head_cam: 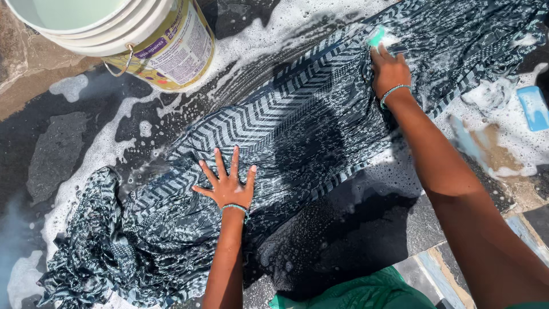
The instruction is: The person washes a piece of patterned fabric by hand on a stone surface using a small brush and soapy water from a bucket, scrubbing the material and then folding and squeezing it.
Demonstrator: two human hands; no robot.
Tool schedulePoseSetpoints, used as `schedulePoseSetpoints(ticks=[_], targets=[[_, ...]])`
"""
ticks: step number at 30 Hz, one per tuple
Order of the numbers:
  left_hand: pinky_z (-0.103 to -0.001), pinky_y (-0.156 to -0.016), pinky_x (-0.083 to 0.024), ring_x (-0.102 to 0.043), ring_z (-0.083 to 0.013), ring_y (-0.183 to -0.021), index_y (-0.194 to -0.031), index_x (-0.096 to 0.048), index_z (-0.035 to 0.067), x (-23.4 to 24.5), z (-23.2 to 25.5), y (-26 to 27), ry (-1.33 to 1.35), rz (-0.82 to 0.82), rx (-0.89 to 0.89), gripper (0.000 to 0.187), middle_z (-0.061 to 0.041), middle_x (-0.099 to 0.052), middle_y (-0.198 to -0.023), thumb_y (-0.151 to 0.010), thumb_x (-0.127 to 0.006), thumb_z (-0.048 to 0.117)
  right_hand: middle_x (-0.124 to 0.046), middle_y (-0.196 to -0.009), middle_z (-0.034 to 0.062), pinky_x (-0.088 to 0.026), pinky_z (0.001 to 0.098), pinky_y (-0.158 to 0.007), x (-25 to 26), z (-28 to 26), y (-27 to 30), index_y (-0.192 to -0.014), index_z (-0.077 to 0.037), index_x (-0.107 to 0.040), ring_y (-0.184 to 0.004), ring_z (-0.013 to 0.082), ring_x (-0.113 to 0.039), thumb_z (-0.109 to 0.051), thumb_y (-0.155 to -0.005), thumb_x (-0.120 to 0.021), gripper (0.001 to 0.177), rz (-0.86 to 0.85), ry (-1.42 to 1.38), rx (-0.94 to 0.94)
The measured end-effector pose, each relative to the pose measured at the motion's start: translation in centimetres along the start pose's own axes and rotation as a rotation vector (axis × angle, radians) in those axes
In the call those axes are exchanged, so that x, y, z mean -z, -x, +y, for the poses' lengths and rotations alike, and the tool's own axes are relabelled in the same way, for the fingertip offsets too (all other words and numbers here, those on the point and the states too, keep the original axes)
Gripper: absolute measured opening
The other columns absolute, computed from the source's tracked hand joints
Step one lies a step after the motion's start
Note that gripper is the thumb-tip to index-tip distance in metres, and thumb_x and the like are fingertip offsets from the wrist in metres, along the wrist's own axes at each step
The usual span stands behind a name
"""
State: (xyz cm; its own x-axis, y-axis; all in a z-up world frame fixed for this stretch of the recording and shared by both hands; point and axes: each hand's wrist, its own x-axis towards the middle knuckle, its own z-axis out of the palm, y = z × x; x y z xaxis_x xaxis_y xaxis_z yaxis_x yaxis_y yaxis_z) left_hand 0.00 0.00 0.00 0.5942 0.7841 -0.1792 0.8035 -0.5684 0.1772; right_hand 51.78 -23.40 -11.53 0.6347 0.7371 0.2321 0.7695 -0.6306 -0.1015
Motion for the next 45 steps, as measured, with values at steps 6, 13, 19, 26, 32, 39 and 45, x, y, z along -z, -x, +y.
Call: schedulePoseSetpoints(ticks=[6,13,19,26,32,39,45], targets=[[-0.087,-0.107,0.007,0.004,-0.0341,-0.160,-0.160,-0.023,0.049,3.9,-4.9,-14.9,0.136,0.123,0.282,0.073,0.006,-0.008,-0.174,-0.094,-0.032,0.078,-0.063,-0.147,0.0115,-0.051,0.0504,-0.092,0.4,-8.3,-11.2,-0.143,-0.017,-0.064,-0.107,0.0430,-0.058,-0.011,-0.099,-0.070,0.045,0.208,-0.072,0.038],[-0.075,-0.116,0.005,-0.003,-0.0390,-0.159,-0.167,-0.024,0.029,-0.9,-0.5,-9.8,0.093,0.314,0.034,0.070,-0.012,-0.009,-0.174,-0.106,-0.030,0.064,-0.064,-0.144,0.0141,-0.049,0.0489,-0.089,-0.1,-8.2,-13.0,-0.144,-0.014,-0.064,-0.103,0.0437,-0.059,-0.012,-0.099,-0.069,0.045,0.228,-0.034,0.103],[-0.059,-0.123,-0.007,-0.015,-0.0331,-0.156,-0.162,-0.029,0.027,-1.2,-3.7,6.1,0.054,0.259,0.070,0.063,-0.004,-0.021,-0.171,-0.104,-0.036,0.052,-0.066,-0.135,0.0212,-0.051,0.0467,-0.092,2.9,-19.0,-7.9,-0.142,-0.003,-0.060,-0.120,0.0315,-0.069,-0.008,-0.106,-0.062,0.036,0.465,-0.177,0.218],[-0.052,-0.125,-0.016,-0.021,-0.0329,-0.158,-0.164,-0.030,0.024,0.2,-13.1,7.6,0.103,0.321,0.057,0.060,-0.005,-0.026,-0.171,-0.105,-0.032,0.034,-0.041,-0.160,0.0030,-0.049,0.0433,-0.097,7.3,-45.4,16.3,-0.148,-0.010,-0.050,-0.122,0.0283,-0.056,-0.012,-0.088,-0.058,0.060,-0.079,-0.340,0.829],[-0.053,-0.125,-0.014,-0.018,-0.0322,-0.158,-0.164,-0.030,0.024,0.1,-15.7,5.8,0.080,0.306,0.098,0.058,-0.005,-0.024,-0.172,-0.107,-0.032,0.036,-0.067,-0.130,0.0175,-0.046,0.0442,-0.101,8.1,-7.0,1.7,-0.136,-0.002,-0.061,-0.121,0.0265,-0.068,-0.005,-0.086,-0.064,0.050,0.289,0.106,0.039],[-0.056,-0.123,-0.014,-0.021,-0.0347,-0.155,-0.164,-0.030,0.024,-0.7,-14.3,1.2,0.024,0.327,0.093,0.060,-0.006,-0.023,-0.171,-0.106,-0.032,0.039,-0.053,-0.151,0.0038,-0.049,0.0409,-0.104,3.2,-42.8,13.0,-0.144,-0.013,-0.057,-0.119,0.0247,-0.057,-0.009,-0.094,-0.056,0.050,-0.077,-0.423,0.469],[-0.054,-0.122,-0.017,-0.033,-0.0380,-0.147,-0.164,-0.032,0.025,1.6,-18.1,1.3,0.023,0.319,0.053,0.059,-0.007,-0.030,-0.169,-0.106,-0.032,0.036,-0.051,-0.156,-0.0011,-0.053,0.0397,-0.090,1.9,-39.7,2.8,-0.147,-0.014,-0.057,-0.111,0.0265,-0.057,0.003,-0.088,-0.061,0.061,0.092,-0.259,0.567]])
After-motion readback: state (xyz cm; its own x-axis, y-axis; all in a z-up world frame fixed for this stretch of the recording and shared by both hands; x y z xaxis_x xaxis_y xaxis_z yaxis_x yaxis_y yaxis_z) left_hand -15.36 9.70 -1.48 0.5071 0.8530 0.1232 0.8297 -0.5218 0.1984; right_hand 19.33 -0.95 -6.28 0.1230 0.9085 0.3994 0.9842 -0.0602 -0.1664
